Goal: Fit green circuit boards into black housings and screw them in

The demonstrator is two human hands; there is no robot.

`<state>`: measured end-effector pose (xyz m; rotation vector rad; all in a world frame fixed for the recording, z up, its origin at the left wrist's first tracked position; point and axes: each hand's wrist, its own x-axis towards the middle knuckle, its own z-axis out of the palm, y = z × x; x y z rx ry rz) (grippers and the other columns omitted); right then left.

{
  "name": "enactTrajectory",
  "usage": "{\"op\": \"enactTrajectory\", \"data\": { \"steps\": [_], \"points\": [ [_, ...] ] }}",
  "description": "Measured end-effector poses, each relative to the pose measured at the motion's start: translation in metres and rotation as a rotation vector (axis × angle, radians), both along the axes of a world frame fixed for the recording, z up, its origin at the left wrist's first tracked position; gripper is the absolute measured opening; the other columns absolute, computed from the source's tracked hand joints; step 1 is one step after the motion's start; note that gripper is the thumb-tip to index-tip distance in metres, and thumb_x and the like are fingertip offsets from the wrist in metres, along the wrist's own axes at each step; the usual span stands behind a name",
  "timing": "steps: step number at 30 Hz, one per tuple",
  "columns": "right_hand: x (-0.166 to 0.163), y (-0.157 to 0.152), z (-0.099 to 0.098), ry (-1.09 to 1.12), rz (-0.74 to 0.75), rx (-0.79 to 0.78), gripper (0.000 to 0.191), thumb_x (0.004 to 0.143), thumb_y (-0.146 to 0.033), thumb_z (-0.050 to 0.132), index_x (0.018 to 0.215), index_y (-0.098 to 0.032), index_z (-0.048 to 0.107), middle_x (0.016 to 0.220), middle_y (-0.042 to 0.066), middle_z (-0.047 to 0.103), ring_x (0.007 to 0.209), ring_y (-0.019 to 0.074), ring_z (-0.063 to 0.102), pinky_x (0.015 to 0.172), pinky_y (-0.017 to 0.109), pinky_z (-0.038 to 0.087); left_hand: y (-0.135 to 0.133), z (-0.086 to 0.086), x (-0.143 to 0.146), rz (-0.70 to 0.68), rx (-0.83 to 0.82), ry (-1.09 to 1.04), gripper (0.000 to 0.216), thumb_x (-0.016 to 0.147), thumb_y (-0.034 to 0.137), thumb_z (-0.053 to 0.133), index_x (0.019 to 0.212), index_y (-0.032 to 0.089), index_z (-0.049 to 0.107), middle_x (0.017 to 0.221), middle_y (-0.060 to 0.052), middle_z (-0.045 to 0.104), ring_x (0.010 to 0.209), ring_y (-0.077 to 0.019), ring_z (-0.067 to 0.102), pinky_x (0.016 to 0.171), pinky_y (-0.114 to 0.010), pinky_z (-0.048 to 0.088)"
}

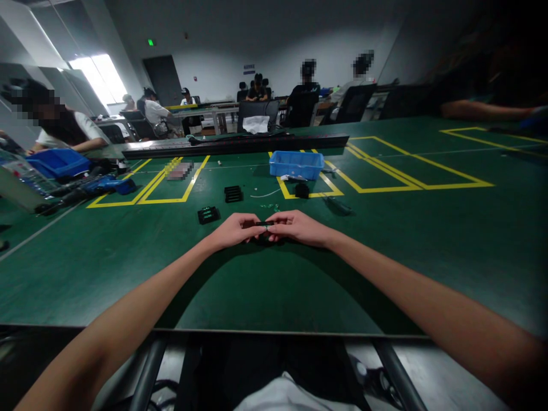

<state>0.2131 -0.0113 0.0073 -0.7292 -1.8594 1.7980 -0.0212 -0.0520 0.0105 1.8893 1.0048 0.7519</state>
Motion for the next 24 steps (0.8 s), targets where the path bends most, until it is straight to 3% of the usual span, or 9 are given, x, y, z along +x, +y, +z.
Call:
{"op": "enactTrajectory", "data": {
  "steps": [24],
  "points": [
    [-0.0008, -0.0001, -0.0011, 0.004, -0.014, 0.0, 0.038, 0.082, -0.035, 0.079, 0.112, -0.013, 0.07, 0.088, 0.007, 0.076, 0.08, 0.0145, 0.071, 0.074, 0.026, 0.056, 0.0015, -0.0006, -0.0028, -0.034, 0.006, 0.015, 0.036, 0.092, 0.049, 0.061, 0.09, 0.013, 0.067, 0.075, -0.001, 0.063, 0.057, -0.008, 0.052, 0.054, -0.02, 0.04]
  ]
}}
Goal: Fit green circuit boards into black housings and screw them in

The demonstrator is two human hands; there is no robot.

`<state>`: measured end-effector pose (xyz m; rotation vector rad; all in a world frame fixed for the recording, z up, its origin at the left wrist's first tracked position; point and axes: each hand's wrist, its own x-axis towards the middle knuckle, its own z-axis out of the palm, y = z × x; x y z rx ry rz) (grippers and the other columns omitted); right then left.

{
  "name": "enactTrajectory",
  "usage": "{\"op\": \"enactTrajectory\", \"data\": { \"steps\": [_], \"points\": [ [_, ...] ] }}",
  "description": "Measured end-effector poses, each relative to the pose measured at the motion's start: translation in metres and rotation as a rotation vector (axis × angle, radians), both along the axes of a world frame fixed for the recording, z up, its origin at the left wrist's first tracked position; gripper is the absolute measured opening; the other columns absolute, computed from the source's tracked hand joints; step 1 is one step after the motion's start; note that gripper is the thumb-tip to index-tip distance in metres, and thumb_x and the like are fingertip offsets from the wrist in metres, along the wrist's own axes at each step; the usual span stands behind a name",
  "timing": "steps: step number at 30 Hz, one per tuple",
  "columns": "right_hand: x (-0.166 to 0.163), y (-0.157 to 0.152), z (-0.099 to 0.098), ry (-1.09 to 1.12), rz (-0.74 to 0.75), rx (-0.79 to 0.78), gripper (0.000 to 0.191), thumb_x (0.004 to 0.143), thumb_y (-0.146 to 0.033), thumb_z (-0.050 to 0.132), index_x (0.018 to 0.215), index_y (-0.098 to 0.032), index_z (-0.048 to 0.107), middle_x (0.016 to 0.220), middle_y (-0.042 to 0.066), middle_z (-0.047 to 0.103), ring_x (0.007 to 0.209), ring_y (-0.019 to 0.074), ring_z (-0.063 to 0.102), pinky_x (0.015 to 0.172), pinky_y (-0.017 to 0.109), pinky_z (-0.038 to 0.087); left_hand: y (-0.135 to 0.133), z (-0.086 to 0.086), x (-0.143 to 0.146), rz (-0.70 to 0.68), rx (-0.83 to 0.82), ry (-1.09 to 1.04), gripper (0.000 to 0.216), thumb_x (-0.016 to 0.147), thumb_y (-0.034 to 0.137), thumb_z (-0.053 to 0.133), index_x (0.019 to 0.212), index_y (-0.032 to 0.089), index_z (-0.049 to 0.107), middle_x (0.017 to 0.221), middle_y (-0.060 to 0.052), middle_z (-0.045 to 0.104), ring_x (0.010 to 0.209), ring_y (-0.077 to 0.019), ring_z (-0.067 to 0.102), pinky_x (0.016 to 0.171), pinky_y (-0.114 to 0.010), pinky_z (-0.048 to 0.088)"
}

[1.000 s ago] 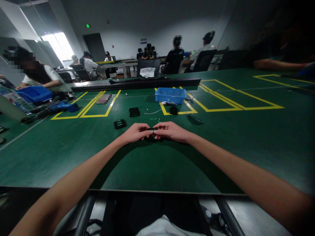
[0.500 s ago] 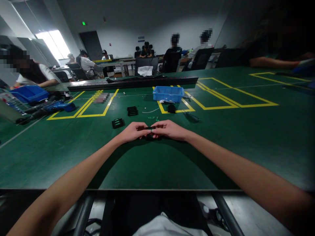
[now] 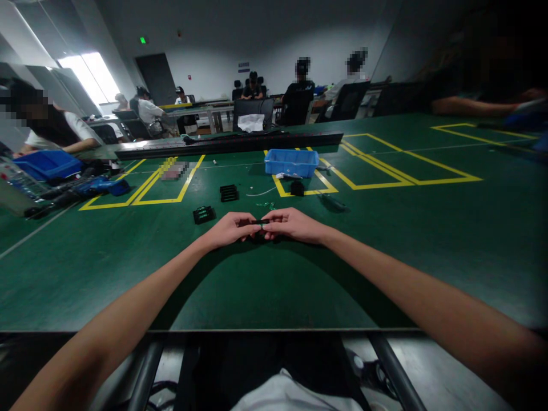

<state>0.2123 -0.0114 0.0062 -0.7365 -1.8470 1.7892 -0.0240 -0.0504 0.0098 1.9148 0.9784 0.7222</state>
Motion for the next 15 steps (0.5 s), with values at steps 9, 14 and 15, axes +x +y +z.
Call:
{"op": "enactTrajectory", "data": {
  "steps": [9, 14, 15],
  "points": [
    [0.0007, 0.0007, 0.0007, -0.01, 0.007, 0.004, 0.039, 0.083, -0.035, 0.079, 0.113, -0.012, 0.069, 0.088, 0.008, 0.076, 0.081, 0.0149, 0.071, 0.076, 0.027, 0.056, -0.0001, 0.0009, 0.0003, -0.002, 0.004, 0.005, 0.037, 0.091, 0.049, 0.062, 0.088, 0.013, 0.067, 0.075, -0.002, 0.063, 0.058, -0.0083, 0.053, 0.054, -0.02, 0.04],
    [0.0008, 0.0003, 0.0009, -0.01, 0.014, 0.008, 0.04, 0.083, -0.036, 0.078, 0.114, -0.012, 0.068, 0.09, 0.008, 0.076, 0.082, 0.0155, 0.071, 0.077, 0.029, 0.057, -0.0004, 0.0004, 0.0009, 0.017, 0.006, 0.011, 0.037, 0.091, 0.05, 0.062, 0.088, 0.013, 0.066, 0.075, -0.001, 0.063, 0.057, -0.008, 0.053, 0.054, -0.02, 0.04],
    [0.0009, 0.0003, 0.0009, -0.011, 0.015, 0.007, 0.041, 0.083, -0.036, 0.078, 0.114, -0.012, 0.068, 0.09, 0.009, 0.075, 0.082, 0.0157, 0.071, 0.077, 0.029, 0.057, -0.0005, 0.0004, 0.0009, 0.021, 0.006, 0.014, 0.037, 0.09, 0.05, 0.062, 0.087, 0.013, 0.066, 0.074, -0.001, 0.063, 0.056, -0.0079, 0.052, 0.053, -0.02, 0.039]
  ]
}}
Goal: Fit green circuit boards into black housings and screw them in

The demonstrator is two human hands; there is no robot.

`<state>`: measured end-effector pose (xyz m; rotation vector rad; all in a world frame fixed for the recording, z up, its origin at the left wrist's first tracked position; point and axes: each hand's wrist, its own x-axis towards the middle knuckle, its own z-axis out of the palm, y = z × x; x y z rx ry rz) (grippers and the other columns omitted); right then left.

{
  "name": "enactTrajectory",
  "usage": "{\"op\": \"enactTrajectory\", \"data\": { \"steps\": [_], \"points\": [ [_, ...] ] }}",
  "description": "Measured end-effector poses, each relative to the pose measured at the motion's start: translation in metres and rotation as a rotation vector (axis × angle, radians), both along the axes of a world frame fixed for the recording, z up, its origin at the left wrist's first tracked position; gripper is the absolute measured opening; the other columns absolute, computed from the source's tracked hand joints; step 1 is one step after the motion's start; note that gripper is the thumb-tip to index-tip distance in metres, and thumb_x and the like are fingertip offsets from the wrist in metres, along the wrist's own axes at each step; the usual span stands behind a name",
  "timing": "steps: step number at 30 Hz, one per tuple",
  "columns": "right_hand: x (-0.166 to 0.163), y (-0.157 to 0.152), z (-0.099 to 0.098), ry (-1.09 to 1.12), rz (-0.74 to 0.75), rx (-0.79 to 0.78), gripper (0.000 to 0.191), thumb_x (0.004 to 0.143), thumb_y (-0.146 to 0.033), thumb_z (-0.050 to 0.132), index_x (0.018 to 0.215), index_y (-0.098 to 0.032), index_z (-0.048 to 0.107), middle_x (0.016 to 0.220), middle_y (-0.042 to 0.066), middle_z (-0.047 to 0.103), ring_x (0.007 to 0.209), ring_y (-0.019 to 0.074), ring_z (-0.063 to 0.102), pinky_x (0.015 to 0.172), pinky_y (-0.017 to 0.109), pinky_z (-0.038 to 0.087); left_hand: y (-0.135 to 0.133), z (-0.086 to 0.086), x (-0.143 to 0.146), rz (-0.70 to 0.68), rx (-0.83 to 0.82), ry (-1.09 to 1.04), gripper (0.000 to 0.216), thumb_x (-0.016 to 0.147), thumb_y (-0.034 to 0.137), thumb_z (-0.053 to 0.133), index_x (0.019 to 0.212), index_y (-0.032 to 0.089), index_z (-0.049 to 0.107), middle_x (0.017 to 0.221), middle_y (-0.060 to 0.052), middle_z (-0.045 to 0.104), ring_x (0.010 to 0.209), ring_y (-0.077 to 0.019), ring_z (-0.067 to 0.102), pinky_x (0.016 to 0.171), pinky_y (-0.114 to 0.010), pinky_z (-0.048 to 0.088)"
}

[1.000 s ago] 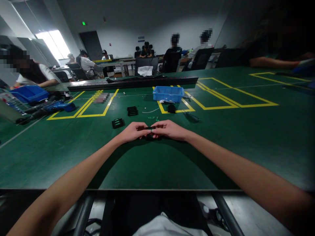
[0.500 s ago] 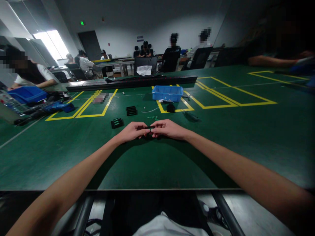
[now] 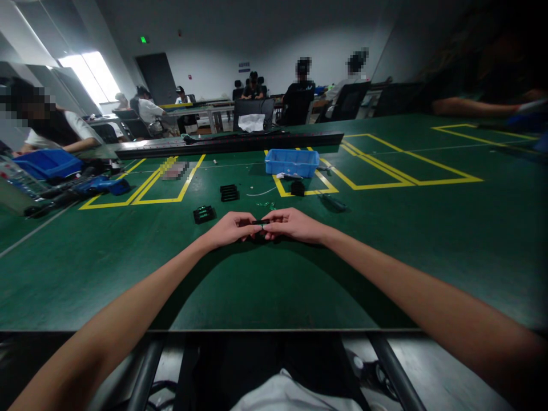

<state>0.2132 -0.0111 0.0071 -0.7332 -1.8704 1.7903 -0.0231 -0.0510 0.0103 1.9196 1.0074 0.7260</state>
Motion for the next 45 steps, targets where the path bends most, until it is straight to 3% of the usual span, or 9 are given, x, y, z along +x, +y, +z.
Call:
{"op": "enactTrajectory", "data": {
  "steps": [23, 45],
  "points": [
    [0.0021, -0.0003, 0.0007, -0.016, 0.017, -0.001, 0.045, 0.082, -0.038, 0.079, 0.119, -0.014, 0.07, 0.094, 0.008, 0.076, 0.086, 0.0165, 0.072, 0.08, 0.029, 0.057, 0.0, -0.0001, -0.0008, 0.006, -0.004, 0.014, 0.037, 0.089, 0.05, 0.064, 0.085, 0.014, 0.066, 0.071, -0.001, 0.062, 0.056, -0.0087, 0.052, 0.054, -0.021, 0.039],
    [0.0, 0.0018, -0.0028, -0.001, -0.009, 0.027, 0.042, 0.081, -0.037, 0.08, 0.113, -0.013, 0.069, 0.086, 0.008, 0.075, 0.079, 0.0166, 0.072, 0.076, 0.03, 0.057, 0.0007, 0.0014, -0.0008, -0.021, -0.011, 0.014, 0.037, 0.09, 0.05, 0.062, 0.088, 0.013, 0.066, 0.075, -0.002, 0.064, 0.057, -0.0089, 0.053, 0.054, -0.021, 0.041]
  ]
}}
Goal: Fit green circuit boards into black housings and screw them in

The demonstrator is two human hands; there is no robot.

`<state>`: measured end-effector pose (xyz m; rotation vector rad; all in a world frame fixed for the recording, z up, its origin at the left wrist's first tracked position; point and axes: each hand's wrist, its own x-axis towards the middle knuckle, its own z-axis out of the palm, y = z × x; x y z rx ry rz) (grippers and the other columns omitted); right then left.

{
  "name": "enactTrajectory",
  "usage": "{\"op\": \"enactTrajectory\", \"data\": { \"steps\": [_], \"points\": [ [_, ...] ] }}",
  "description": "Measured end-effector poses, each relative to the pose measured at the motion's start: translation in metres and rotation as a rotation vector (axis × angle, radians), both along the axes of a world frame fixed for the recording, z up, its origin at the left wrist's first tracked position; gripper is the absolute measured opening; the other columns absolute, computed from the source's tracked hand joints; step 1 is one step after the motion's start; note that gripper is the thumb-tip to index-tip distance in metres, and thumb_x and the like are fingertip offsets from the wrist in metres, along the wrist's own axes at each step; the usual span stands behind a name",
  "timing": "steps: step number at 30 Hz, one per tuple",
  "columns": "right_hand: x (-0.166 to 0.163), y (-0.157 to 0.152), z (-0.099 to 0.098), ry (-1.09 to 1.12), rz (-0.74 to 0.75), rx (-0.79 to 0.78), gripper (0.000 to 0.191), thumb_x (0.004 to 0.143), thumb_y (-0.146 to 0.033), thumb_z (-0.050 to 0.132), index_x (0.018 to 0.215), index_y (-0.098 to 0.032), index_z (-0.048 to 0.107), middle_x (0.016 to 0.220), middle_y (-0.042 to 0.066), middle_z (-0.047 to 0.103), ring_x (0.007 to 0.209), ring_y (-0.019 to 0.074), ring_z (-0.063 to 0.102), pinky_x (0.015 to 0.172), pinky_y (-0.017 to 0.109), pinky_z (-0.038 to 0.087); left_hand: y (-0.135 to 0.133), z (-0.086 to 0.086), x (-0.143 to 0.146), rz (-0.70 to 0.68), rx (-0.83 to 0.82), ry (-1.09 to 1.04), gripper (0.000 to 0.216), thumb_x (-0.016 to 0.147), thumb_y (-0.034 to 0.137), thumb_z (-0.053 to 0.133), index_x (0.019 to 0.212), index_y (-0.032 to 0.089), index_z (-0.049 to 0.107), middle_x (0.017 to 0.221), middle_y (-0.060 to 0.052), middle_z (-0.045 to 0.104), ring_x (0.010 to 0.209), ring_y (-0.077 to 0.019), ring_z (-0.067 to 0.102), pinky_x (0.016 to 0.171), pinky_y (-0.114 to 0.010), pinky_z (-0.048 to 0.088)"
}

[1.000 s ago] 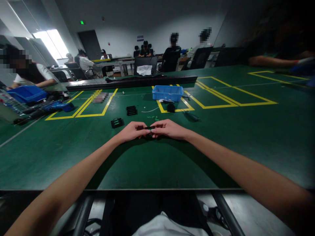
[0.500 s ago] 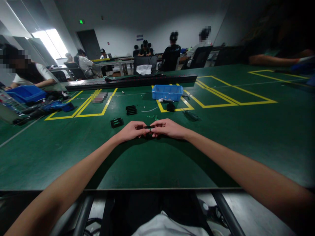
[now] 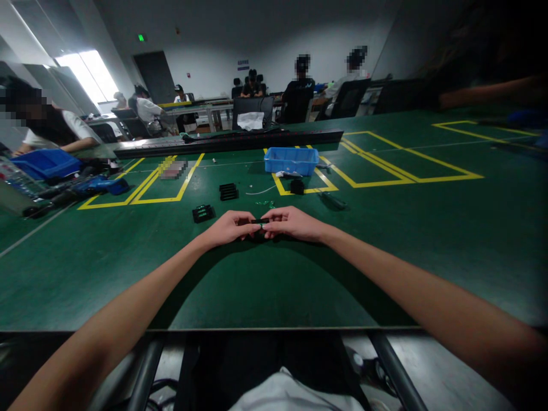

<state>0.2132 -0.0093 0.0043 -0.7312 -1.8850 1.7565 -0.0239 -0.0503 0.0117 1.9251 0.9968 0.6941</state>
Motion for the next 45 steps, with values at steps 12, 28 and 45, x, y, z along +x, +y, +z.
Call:
{"op": "enactTrajectory", "data": {
  "steps": [12, 28, 45],
  "points": [
    [0.0006, 0.0002, 0.0019, -0.019, 0.006, 0.007, 0.046, 0.078, -0.037, 0.082, 0.114, -0.011, 0.068, 0.087, 0.008, 0.076, 0.081, 0.0171, 0.072, 0.076, 0.03, 0.056, -0.0008, 0.0004, -0.0001, -0.009, 0.002, -0.018, 0.036, 0.091, 0.048, 0.062, 0.088, 0.013, 0.066, 0.075, -0.002, 0.063, 0.058, -0.0086, 0.053, 0.055, -0.021, 0.04],
    [-0.0002, 0.0, 0.0011, -0.009, -0.001, 0.014, 0.041, 0.079, -0.034, 0.081, 0.111, -0.012, 0.068, 0.085, 0.006, 0.075, 0.079, 0.0158, 0.072, 0.076, 0.029, 0.057, 0.0012, -0.0031, -0.0006, -0.003, 0.002, -0.02, 0.037, 0.09, 0.049, 0.063, 0.09, 0.013, 0.067, 0.075, -0.002, 0.064, 0.057, -0.0082, 0.053, 0.054, -0.02, 0.04],
    [0.0008, 0.0009, 0.0007, 0.017, 0.039, 0.003, 0.039, 0.083, -0.036, 0.079, 0.112, -0.013, 0.068, 0.087, 0.007, 0.074, 0.083, 0.0174, 0.073, 0.076, 0.03, 0.058, 0.0002, 0.0003, -0.0005, 0.01, -0.019, -0.019, 0.036, 0.089, 0.049, 0.065, 0.089, 0.013, 0.067, 0.075, -0.002, 0.066, 0.057, -0.0083, 0.054, 0.055, -0.021, 0.039]
  ]
}}
